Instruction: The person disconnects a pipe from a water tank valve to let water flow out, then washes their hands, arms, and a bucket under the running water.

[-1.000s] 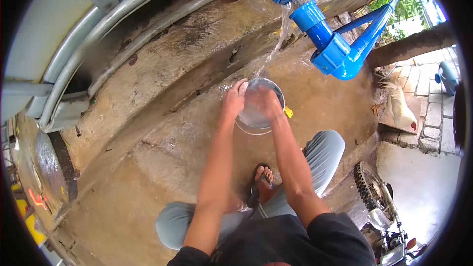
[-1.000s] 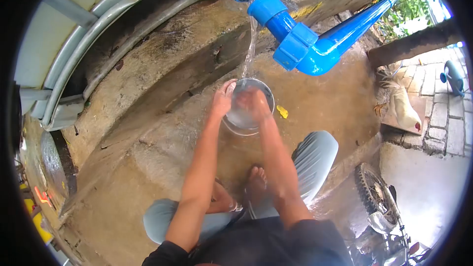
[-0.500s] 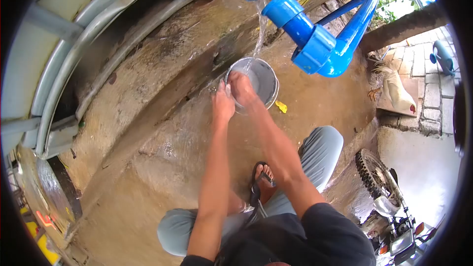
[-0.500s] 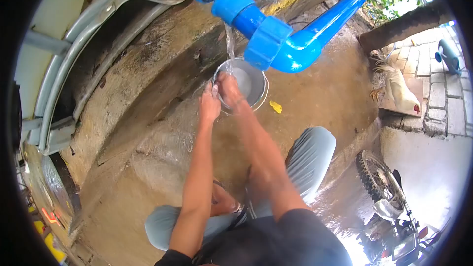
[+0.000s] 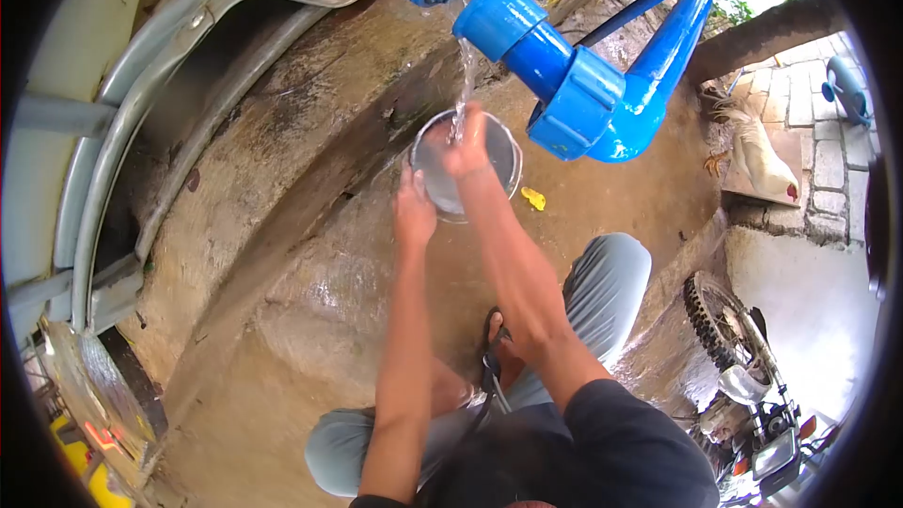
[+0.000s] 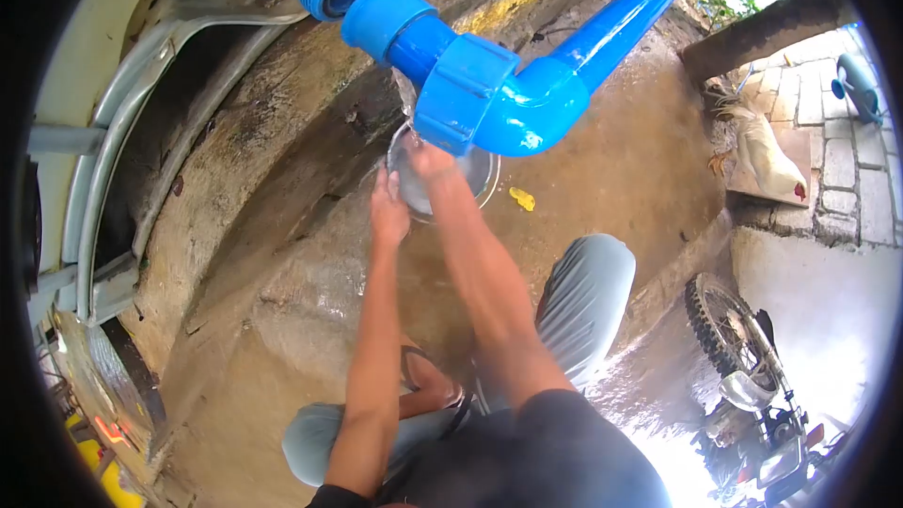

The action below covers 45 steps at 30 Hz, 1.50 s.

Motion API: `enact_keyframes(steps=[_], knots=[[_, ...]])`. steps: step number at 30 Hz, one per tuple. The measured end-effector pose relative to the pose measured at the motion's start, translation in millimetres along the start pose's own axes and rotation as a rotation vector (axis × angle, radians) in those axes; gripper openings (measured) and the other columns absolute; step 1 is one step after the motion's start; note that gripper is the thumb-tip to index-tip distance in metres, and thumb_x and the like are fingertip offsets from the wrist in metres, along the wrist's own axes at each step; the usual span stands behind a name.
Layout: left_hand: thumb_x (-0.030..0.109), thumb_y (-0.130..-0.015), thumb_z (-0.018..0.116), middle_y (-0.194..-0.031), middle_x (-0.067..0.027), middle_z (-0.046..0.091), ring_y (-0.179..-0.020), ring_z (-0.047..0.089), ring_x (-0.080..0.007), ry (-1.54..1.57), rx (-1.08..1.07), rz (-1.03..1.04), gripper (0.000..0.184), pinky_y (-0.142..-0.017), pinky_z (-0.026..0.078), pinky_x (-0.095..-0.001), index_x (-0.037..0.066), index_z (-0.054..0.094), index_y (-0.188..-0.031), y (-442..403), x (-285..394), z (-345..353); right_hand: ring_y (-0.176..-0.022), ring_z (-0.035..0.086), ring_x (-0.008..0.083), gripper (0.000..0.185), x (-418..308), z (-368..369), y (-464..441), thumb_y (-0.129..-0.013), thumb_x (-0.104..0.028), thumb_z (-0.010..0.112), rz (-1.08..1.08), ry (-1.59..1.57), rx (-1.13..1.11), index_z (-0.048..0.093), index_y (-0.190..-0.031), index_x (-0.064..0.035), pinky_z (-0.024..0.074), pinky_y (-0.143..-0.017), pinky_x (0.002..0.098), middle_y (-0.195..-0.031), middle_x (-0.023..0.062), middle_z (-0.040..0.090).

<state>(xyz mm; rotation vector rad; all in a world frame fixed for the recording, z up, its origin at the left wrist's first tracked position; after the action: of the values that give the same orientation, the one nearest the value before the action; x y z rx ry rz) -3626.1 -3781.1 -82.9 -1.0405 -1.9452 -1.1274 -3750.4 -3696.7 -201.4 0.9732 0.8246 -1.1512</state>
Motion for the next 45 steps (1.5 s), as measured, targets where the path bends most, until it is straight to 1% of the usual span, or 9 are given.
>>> enact_keyframes(steps=[2, 5, 7, 10, 17, 25, 28, 34, 45], knots=[[0.025, -0.099, 0.038, -0.111, -0.0306, 0.059, -0.103, 0.057, -0.0472, -0.066, -0.047, -0.081, 0.046, -0.088, 0.044, -0.0511, 0.004, 0.037, -0.140, 8, 10, -6, -0.103, 0.048, 0.0241, 0.027, 3, 14, -18, -0.089, -0.028, 0.048, -0.088, 0.197, 0.383, 0.053, -0.103, -0.0059, 0.0382, -0.089, 0.0424, -0.107, 0.0140, 0.053], [0.026, -0.098, 0.039, -0.110, -0.0308, 0.059, -0.102, 0.058, -0.0474, -0.113, -0.024, -0.006, 0.048, -0.087, 0.045, -0.0516, 0.006, 0.034, -0.142, 9, 8, 4, -0.134, 0.031, 0.0262, 0.072, -38, 46, -26, -0.087, -0.050, 0.052, 0.141, -0.690, 0.608, 0.040, -0.138, 0.0000, 0.0205, -0.112, 0.0408, -0.145, 0.0174, 0.038], [0.030, -0.098, 0.041, -0.113, -0.0284, 0.060, -0.104, 0.058, -0.0457, -0.088, 0.004, 0.009, 0.051, -0.086, 0.046, -0.0498, 0.006, 0.034, -0.142, 4, -2, 5, -0.134, 0.030, 0.0255, 0.082, 11, 30, -15, -0.084, -0.059, 0.053, 0.219, -0.171, 0.391, 0.038, -0.139, -0.0001, 0.0209, -0.111, 0.0414, -0.146, 0.0159, 0.036], [0.029, -0.095, 0.046, -0.112, -0.0276, 0.061, -0.104, 0.056, -0.0491, -0.135, 0.035, 0.010, 0.056, -0.088, 0.045, -0.0503, 0.007, 0.028, -0.144, 0, -17, 11, -0.127, 0.039, 0.0243, 0.071, -71, 64, 56, -0.087, -0.059, 0.051, 0.672, 0.134, 0.231, 0.048, -0.131, -0.0030, 0.0283, -0.106, 0.0394, -0.139, 0.0145, 0.046], [0.032, -0.092, 0.054, -0.110, -0.0284, 0.061, -0.101, 0.057, -0.0492, -0.369, -0.215, -0.217, 0.061, -0.088, 0.045, -0.0512, 0.004, 0.032, -0.141, 39, 17, -15, -0.100, 0.060, 0.0369, 0.039, -95, -13, 83, -0.090, -0.034, 0.049, 0.289, 1.081, -0.895, 0.062, -0.105, -0.0007, 0.0455, -0.090, 0.0415, -0.117, 0.0234, 0.060], [0.023, -0.098, 0.044, -0.119, -0.0248, 0.058, -0.109, 0.055, -0.0422, -0.139, 0.181, 0.256, 0.040, -0.090, 0.044, -0.0487, 0.008, 0.044, -0.135, -6, 1, 3, -0.103, 0.062, 0.0367, 0.033, -8, 6, 51, -0.085, -0.028, 0.053, 0.151, 1.195, -0.449, 0.066, -0.104, -0.0054, 0.0494, -0.087, 0.0417, -0.108, 0.0219, 0.065], [0.017, -0.099, 0.040, -0.124, -0.0216, 0.056, -0.111, 0.054, -0.0399, 0.083, 0.192, 0.214, 0.035, -0.091, 0.044, -0.0474, 0.014, 0.048, -0.133, -9, -4, 9, -0.103, 0.061, 0.0383, 0.032, 5, 2, 41, -0.081, -0.026, 0.057, -0.036, 1.494, -0.841, 0.066, -0.103, -0.0050, 0.0491, -0.088, 0.0421, -0.109, 0.0228, 0.064], [0.013, -0.098, 0.040, -0.120, -0.0180, 0.058, -0.109, 0.055, -0.0382, 0.043, 0.255, 0.159, 0.035, -0.092, 0.044, -0.0459, 0.016, 0.050, -0.131, -6, -6, 14, -0.106, 0.060, 0.0383, 0.031, 19, -76, 23, -0.081, -0.025, 0.057, 0.232, 1.828, -0.378, 0.068, -0.097, -0.0014, 0.0486, -0.090, 0.0419, -0.115, 0.0202, 0.063], [0.013, -0.098, 0.040, -0.121, -0.0184, 0.059, -0.110, 0.055, -0.0390, 0.016, 0.326, 0.204, 0.034, -0.092, 0.044, -0.0445, 0.017, 0.052, -0.130, -7, -4, 12, -0.139, 0.029, 0.0296, 0.047, 29, -15, 33, -0.092, -0.021, 0.039, 0.090, 2.038, -0.878, 0.046, -0.137, -0.0055, 0.0188, -0.114, 0.0472, -0.148, 0.0145, 0.036]])
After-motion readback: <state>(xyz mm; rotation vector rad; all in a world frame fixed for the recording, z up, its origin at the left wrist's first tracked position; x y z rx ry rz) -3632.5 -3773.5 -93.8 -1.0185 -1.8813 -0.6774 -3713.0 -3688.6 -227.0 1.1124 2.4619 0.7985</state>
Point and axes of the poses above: each hand's wrist, its own y-axis away from the middle knuckle, its own z-axis out of the palm, x = y × z, the point moved 1 cm from there along -y, towards the middle knuckle
